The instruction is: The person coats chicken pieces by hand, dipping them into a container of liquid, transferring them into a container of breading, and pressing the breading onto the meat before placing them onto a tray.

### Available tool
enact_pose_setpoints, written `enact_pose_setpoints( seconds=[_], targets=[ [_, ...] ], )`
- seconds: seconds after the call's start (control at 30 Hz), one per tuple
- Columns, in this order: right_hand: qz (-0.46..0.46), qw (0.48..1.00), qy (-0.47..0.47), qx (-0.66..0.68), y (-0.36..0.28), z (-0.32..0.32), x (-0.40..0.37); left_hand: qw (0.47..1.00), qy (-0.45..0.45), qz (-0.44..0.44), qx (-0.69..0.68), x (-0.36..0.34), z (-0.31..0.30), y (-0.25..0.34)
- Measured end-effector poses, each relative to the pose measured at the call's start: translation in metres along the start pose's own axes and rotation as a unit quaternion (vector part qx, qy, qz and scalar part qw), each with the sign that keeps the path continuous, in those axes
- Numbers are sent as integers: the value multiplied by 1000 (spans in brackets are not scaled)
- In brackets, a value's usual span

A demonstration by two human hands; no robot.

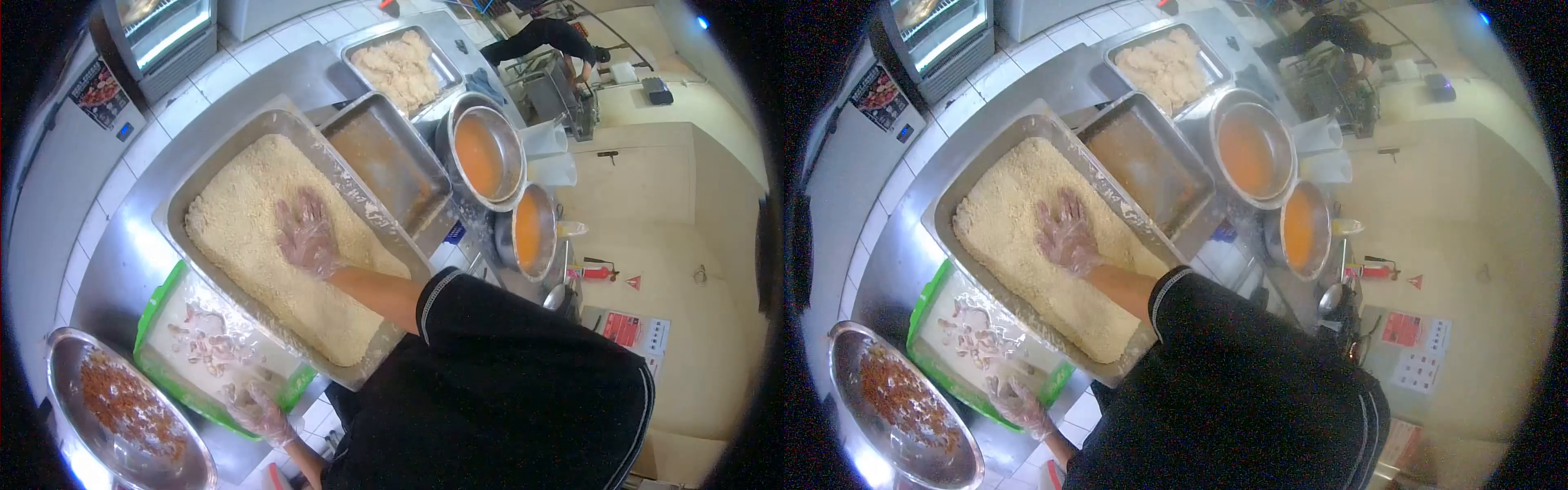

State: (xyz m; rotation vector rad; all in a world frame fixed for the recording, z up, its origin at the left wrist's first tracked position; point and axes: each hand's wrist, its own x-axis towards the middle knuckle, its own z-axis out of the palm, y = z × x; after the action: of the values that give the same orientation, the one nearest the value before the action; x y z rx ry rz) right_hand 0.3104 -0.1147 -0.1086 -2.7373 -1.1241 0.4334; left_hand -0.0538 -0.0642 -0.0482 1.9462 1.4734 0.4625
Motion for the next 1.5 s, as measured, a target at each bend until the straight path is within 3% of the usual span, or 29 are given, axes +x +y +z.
enact_pose_setpoints(
  seconds=[0.1,0.17,0.2,0.33,0.4,0.43,0.5,0.6,0.7,0.8,0.9,1.0,1.13,1.23,1.3,1.4,1.5],
  targets=[
    [-22,999,46,2,-1,-2,1,992,12,97,84,4,4,-9],
    [-18,998,61,-1,0,13,-4,999,14,6,-29,4,1,1],
    [-13,999,50,-6,5,21,-18,995,16,-44,-90,4,6,6],
    [-48,994,-90,-41,16,7,-36,998,0,38,49,8,11,-6],
    [-55,992,-109,-37,13,-2,-32,988,8,101,118,5,5,-8],
    [-52,991,-116,-31,11,-6,-41,995,-5,57,83,0,-2,-3],
    [-34,995,-90,-37,3,-13,-41,1000,-2,-22,0,6,1,14],
    [-13,1000,-6,12,-3,-25,-8,999,-14,9,34,5,2,-9],
    [22,998,39,31,-7,-27,27,999,-7,42,27,9,-3,15],
    [4,993,119,-8,-1,-10,40,1000,-30,-4,0,5,1,2],
    [-29,986,162,-15,1,-1,34,982,25,149,116,8,5,-18],
    [-39,986,160,-29,5,0,44,997,26,71,19,6,8,-1],
    [-42,990,133,-31,1,-4,43,995,-14,80,55,7,0,-2],
    [22,989,144,-1,-13,-8,23,998,-14,53,41,8,-2,4],
    [6,996,85,11,-1,-2,-6,999,-18,26,32,7,-2,8],
    [6,999,51,13,4,7,-5,990,6,116,77,9,4,-5],
    [2,997,80,9,1,16,-13,999,24,18,-15,6,6,0]
  ],
)
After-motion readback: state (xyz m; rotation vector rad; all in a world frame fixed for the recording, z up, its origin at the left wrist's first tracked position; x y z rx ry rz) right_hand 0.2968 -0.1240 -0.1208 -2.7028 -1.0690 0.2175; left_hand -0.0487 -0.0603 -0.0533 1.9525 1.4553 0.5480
